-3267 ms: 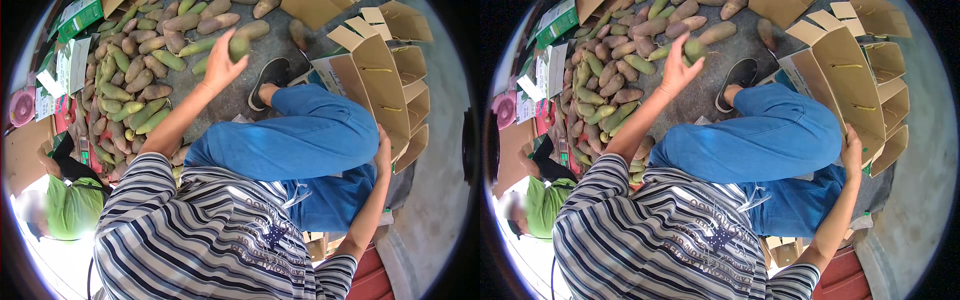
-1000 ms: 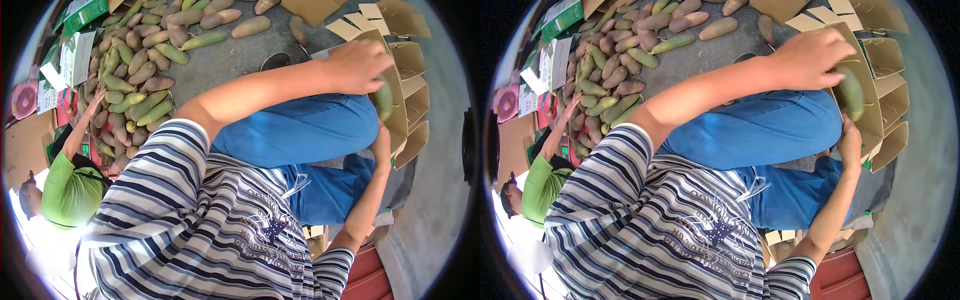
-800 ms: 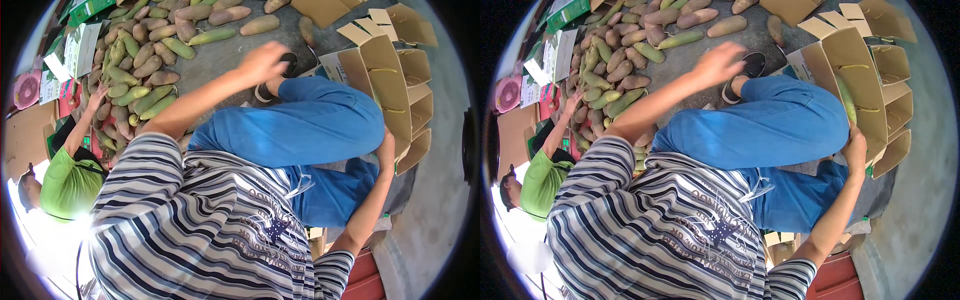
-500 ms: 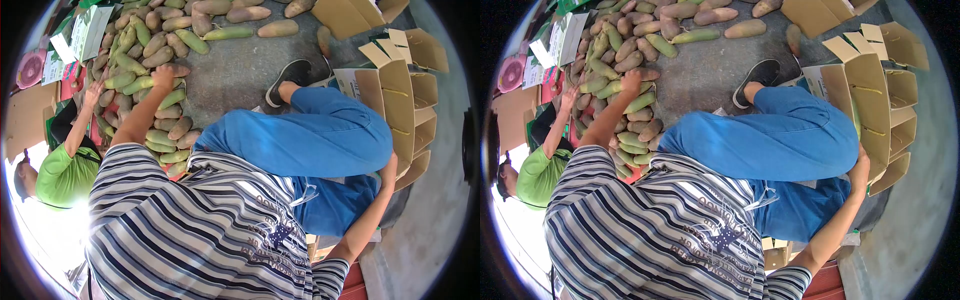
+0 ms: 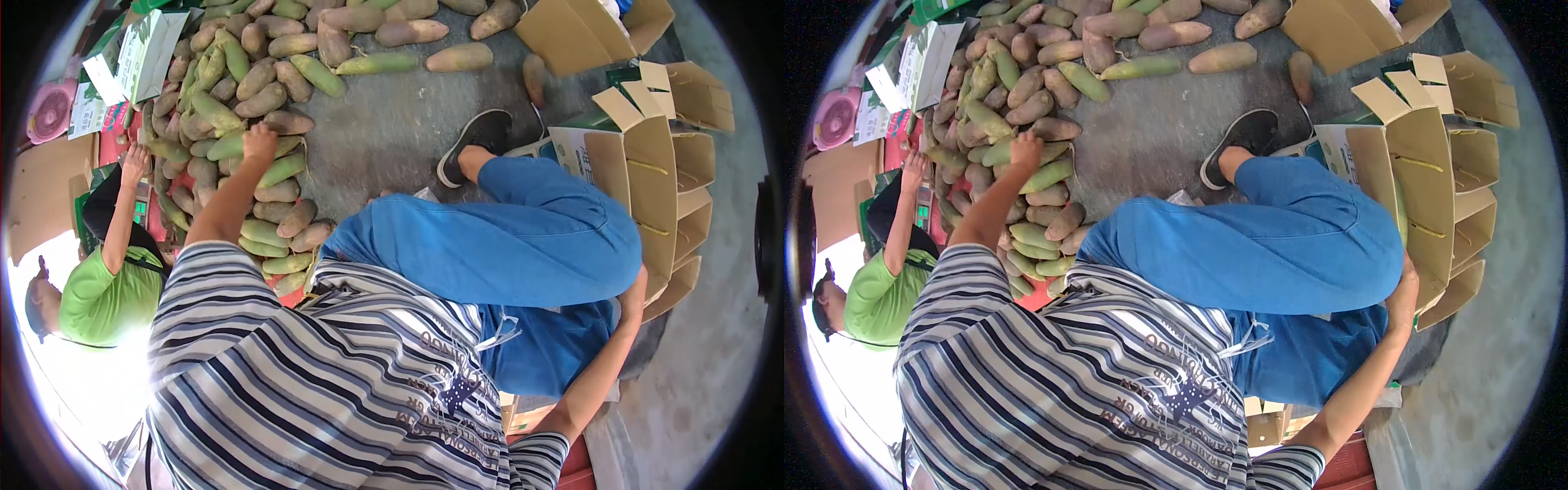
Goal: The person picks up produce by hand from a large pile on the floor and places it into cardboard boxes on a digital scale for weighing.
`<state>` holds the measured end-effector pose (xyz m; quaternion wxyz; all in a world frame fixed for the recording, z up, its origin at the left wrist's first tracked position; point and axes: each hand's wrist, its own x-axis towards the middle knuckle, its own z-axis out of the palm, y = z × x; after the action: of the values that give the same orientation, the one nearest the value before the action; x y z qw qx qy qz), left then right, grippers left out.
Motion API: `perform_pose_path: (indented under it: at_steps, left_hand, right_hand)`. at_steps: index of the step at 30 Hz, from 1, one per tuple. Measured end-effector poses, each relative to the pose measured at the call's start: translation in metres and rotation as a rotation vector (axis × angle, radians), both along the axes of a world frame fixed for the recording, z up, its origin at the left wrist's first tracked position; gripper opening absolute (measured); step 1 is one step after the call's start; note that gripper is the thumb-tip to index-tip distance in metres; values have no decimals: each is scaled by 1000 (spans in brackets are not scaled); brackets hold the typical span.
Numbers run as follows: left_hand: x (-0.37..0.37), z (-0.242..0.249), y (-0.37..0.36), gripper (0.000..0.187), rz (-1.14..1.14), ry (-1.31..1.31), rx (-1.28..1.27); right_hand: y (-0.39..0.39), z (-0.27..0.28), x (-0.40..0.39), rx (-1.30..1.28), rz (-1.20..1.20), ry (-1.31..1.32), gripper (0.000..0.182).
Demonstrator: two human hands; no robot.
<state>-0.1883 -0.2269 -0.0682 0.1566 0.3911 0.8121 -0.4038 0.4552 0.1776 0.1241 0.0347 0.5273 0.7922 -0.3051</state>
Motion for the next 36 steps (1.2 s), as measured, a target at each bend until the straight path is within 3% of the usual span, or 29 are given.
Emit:
perform_pose_path:
  at_steps: [7, 10, 13, 15, 17, 19, 20, 21, 22, 23, 24, 25, 26, 28, 32, 34, 36]
  left_hand:
    - [82, -6, 59, 34, -340, -311, 331]
    - [111, 0, 109, 38, -46, -530, 764]
    - [134, 21, 171, 38, 466, -818, 1009]
    - [166, 67, 215, 42, 343, -915, 1238]
    - [198, 121, 258, 41, -103, -828, 1632]
    - [221, 184, 294, 41, -182, -974, 1816]
    - [237, 211, 311, 43, -90, -1256, 1968]
    - [255, 237, 326, 37, -104, -1277, 2082]
    - [271, 257, 338, 36, -37, -1666, 2061]
    - [289, 267, 354, 38, -93, -1713, 2091]
    - [312, 270, 368, 45, -9, -1910, 2081]
    - [326, 273, 377, 46, -193, -1680, 2041]
    - [337, 276, 377, 51, -134, -1745, 1874]
    - [352, 256, 381, 50, -281, -1509, 1979]
    - [302, 183, 337, 43, -235, -1431, 1690]
    - [260, 124, 292, 38, -234, -1238, 1517]
    - [213, 82, 230, 36, -70, -979, 1204]
  right_hand:
    - [-2, 5, -10, 29, 18, -22, 30]
    - [-8, 13, -19, 133, 80, -58, 34]
    - [-5, 5, -14, 154, 60, -38, 35]
    - [-3, -3, -7, 147, 54, -28, 35]
    - [-2, -2, -7, 168, 86, -58, 35]
    - [-4, -1, -9, 169, 64, -65, 35]
    - [-4, -1, -10, 172, 55, -66, 36]
    - [-2, -3, -9, 170, 50, -64, 36]
    - [-2, -7, -6, 167, 45, -64, 36]
    - [-1, -9, -4, 162, 43, -65, 36]
    - [-2, -7, -9, 147, 39, -74, 36]
    - [-5, -1, -15, 128, 34, -83, 37]
    - [-6, 3, -20, 109, 30, -93, 37]
    - [-7, 5, -21, 112, 57, -67, 37]
    - [-10, 12, -26, 101, 33, -57, 36]
    - [-10, 15, -25, 101, 40, -77, 35]
    - [-8, 16, -24, 101, 66, -96, 35]
